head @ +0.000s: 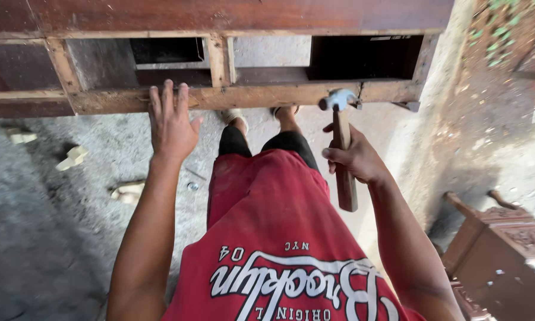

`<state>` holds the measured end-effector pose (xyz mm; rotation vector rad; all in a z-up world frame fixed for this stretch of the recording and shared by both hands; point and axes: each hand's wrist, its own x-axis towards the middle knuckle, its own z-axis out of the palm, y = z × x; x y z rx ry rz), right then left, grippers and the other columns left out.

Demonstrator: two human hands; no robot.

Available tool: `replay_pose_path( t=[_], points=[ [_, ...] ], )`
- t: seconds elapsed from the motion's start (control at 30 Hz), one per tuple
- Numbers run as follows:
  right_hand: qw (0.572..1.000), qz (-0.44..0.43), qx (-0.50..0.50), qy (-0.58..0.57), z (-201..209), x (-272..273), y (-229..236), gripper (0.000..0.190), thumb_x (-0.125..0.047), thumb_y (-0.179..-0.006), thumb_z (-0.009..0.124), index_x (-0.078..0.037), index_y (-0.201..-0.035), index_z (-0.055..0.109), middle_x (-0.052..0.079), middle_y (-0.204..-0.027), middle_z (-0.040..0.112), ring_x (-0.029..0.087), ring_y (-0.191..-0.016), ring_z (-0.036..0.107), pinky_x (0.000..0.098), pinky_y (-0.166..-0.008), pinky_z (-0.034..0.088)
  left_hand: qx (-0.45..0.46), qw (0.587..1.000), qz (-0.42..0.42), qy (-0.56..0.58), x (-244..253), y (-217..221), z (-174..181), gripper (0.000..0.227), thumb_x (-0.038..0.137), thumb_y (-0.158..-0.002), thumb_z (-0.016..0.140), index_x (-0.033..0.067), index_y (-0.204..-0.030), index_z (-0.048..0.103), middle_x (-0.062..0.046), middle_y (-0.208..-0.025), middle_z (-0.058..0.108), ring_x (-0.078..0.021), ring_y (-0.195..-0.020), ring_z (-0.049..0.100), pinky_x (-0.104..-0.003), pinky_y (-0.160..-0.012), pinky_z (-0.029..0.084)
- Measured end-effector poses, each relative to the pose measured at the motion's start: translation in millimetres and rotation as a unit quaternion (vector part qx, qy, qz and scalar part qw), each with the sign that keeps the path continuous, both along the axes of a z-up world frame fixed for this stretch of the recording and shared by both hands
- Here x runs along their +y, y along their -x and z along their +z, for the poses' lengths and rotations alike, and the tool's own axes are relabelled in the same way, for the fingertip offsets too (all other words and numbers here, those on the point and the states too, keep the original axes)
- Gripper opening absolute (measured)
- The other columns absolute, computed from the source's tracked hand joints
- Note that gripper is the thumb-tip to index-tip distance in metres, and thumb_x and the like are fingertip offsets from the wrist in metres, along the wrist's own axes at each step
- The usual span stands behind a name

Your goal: The person repairs a wooden furniture piece by using a hammer and pliers to remove and attach wooden boards and nails.

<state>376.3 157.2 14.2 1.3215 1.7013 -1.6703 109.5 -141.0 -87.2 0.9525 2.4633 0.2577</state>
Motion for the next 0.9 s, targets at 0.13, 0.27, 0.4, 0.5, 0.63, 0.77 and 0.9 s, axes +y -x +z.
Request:
replay_pose_path(
  t=[0.13,0.27,0.4,0.5,0.63,0.77,0.9],
  points=[
    [0.996,0.075,0.032,-0.043,-8,-1,29,0.062,-0.009,-0.079,0.068,0.0,-0.138,0.051,0.01,-0.081,0.066,0.021,-0.069,0.068,0.0391,-0.061,0.058,0.019,0.998,0.01,-0.057,-12,-11,-16,0.089,0.031,-0.085,0.083,0.0039,-0.159,0.044,-0.027,-0.163,0.032,-0.0556,-0.149,0.024,-0.066,-0.119,0.026],
    [0.905,0.304,-0.053,-0.292,-12,5,71,0.056,-0.014,-0.082,0.075,-0.002,-0.133,0.056,0.019,-0.081,0.068,0.03,-0.074,0.067,0.044,-0.068,0.056,0.031,0.993,0.049,-0.101,-15,-15,-31,0.084,0.036,-0.09,0.083,0.006,-0.159,0.043,-0.027,-0.164,0.033,-0.0543,-0.152,0.022,-0.067,-0.121,0.023],
    [0.921,0.316,-0.164,-0.16,-11,7,103,0.044,-0.023,-0.085,0.071,-0.002,-0.123,0.061,0.02,-0.084,0.072,0.033,-0.072,0.075,0.0431,-0.068,0.062,0.027,0.992,0.063,-0.102,-17,-18,-52,0.086,0.043,-0.091,0.078,0.0069,-0.161,0.042,-0.028,-0.165,0.03,-0.0523,-0.15,0.017,-0.068,-0.12,0.015],
    [0.895,0.388,-0.116,-0.19,-16,14,113,0.053,-0.021,-0.082,0.067,-0.012,-0.134,0.059,0.019,-0.085,0.073,0.033,-0.068,0.075,0.0423,-0.068,0.062,0.025,0.989,0.082,-0.121,-17,-23,-60,0.084,0.044,-0.096,0.075,0.0083,-0.163,0.042,-0.025,-0.169,0.027,-0.0487,-0.155,0.014,-0.066,-0.124,0.011],
    [0.82,0.511,-0.054,-0.251,-16,26,120,0.049,-0.02,-0.081,0.072,-0.011,-0.129,0.066,0.018,-0.086,0.073,0.031,-0.071,0.072,0.0441,-0.07,0.058,0.029,0.987,0.099,-0.121,-14,-26,-64,0.081,0.043,-0.095,0.075,0.0097,-0.162,0.042,-0.023,-0.169,0.027,-0.0481,-0.156,0.014,-0.065,-0.125,0.01],
    [0.809,0.54,-0.067,-0.221,-11,34,122,0.047,-0.019,-0.083,0.069,-0.013,-0.13,0.066,0.016,-0.08,0.073,0.03,-0.067,0.072,0.0427,-0.068,0.058,0.041,0.984,0.11,-0.131,-8,-29,-72,0.079,0.043,-0.095,0.077,0.0103,-0.16,0.046,-0.024,-0.168,0.03,-0.0478,-0.155,0.015,-0.066,-0.124,0.009],
    [0.814,0.542,-0.081,-0.191,-16,43,129,0.046,-0.023,-0.084,0.069,-0.013,-0.129,0.064,0.016,-0.08,0.074,0.029,-0.071,0.075,0.0409,-0.072,0.059,0.055,0.979,0.129,-0.147,-7,-31,-75,0.076,0.041,-0.094,0.08,0.0107,-0.158,0.052,-0.024,-0.167,0.034,-0.0471,-0.156,0.017,-0.064,-0.125,0.01]
  ],
)
